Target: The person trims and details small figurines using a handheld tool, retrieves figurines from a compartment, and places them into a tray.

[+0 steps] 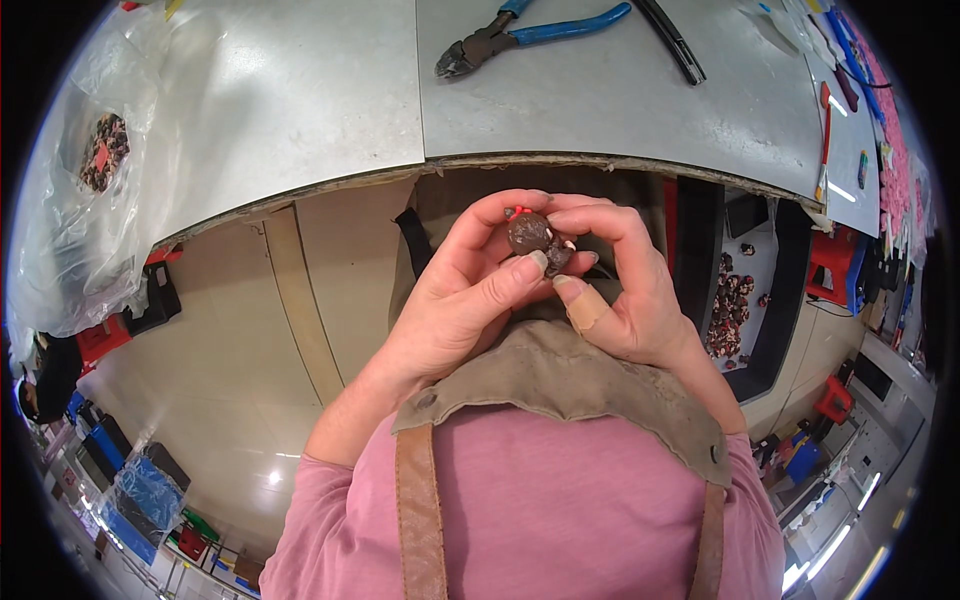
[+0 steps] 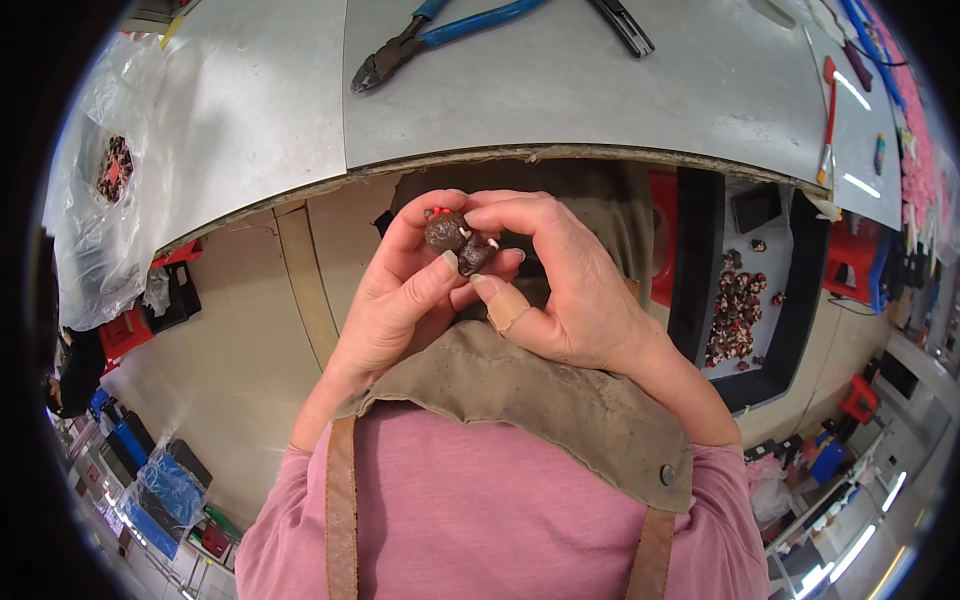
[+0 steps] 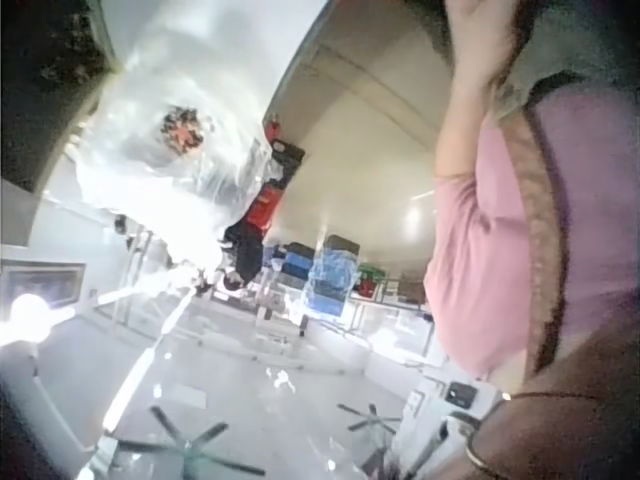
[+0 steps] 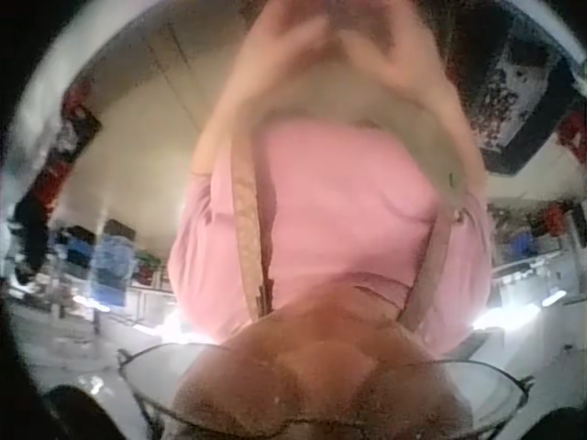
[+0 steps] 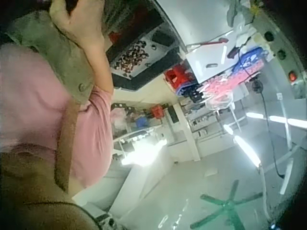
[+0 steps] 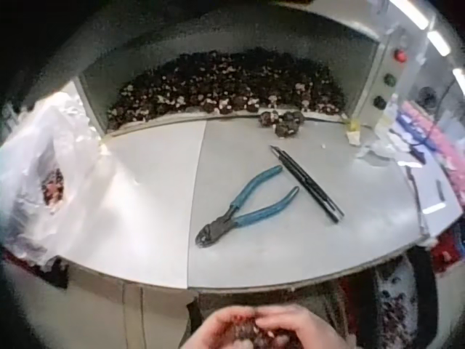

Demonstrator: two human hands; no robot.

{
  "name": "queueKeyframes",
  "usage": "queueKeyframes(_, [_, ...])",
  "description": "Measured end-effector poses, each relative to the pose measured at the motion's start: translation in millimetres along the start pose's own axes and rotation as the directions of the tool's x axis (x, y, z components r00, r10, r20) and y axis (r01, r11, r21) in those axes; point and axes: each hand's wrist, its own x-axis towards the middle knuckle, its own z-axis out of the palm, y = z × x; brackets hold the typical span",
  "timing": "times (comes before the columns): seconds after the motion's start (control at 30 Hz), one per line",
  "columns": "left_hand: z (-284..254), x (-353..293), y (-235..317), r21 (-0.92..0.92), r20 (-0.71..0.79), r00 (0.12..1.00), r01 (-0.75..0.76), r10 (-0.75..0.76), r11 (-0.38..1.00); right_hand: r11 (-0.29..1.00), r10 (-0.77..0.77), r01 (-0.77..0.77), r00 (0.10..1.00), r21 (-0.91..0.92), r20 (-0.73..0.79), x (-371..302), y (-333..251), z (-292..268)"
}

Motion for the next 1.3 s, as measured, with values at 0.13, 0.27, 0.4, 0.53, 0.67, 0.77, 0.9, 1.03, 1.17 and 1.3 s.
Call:
queueKeyframes(0.13, [-1, 0, -1, 0.01, -0.001, 1.0, -0.005, 0.005, 1.0, 0.999, 0.0, -0.001, 1.0, 0.036, 0.008, -1, 2, 1])
queueKeyframes(0.27, [2, -1, 0, 0.067, -0.015, 1.0, -0.024, 0.025, 0.997, 0.999, -0.021, 0.021, 1.0, 0.047, 0.003, 0, 2, 2])
queueKeyframes(0.4, [0, -3, -1, 0.087, 0.034, 0.996, -0.08, 0.077, 0.993, 0.998, -0.021, 0.02, 1.0, 0.067, 0.012, 1, 0, 1])
queueKeyframes(0.53, [3, -6, 0, 0.106, 0.039, 0.994, -0.103, 0.1, 0.989, 0.999, -0.042, 0.041, 0.998, 0.023, 0.039, 1, -2, 0])
queueKeyframes(0.67, [2, -7, 1, 0.148, 0.03, 0.996, -0.087, 0.083, 0.985, 0.998, -0.065, 0.066, 0.997, -0.017, 0.04, 1, -4, -3])
queueKeyframes(0.77, [5, -7, 1, 0.177, 0.022, 0.995, -0.102, 0.1, 0.979, 0.999, -0.035, 0.035, 0.998, -0.001, 0.042, 0, -4, -2])
queueKeyframes(0.9, [4, -9, -1, 0.189, 0.029, 0.992, -0.128, 0.124, 0.974, 0.997, -0.078, 0.079, 0.997, 0.01, -0.017, 3, -6, -1])
queueKeyframes(1.03, [5, -9, 1, 0.251, 0.041, 0.986, -0.169, 0.163, 0.953, 0.996, -0.086, 0.086, 0.996, 0.015, -0.004, 4, -9, -2])
queueKeyframes(1.17, [6, -11, 2, 0.322, 0.008, 0.985, -0.168, 0.175, 0.932, 0.994, -0.104, 0.104, 0.995, 0.021, -0.007, 3, -8, -2])
queueKeyframes(1.3, [7, -11, 2, 0.319, 0.005, 0.986, -0.159, 0.166, 0.934, 0.996, -0.091, 0.091, 0.996, 0.027, 0.019, 2, -8, -3])
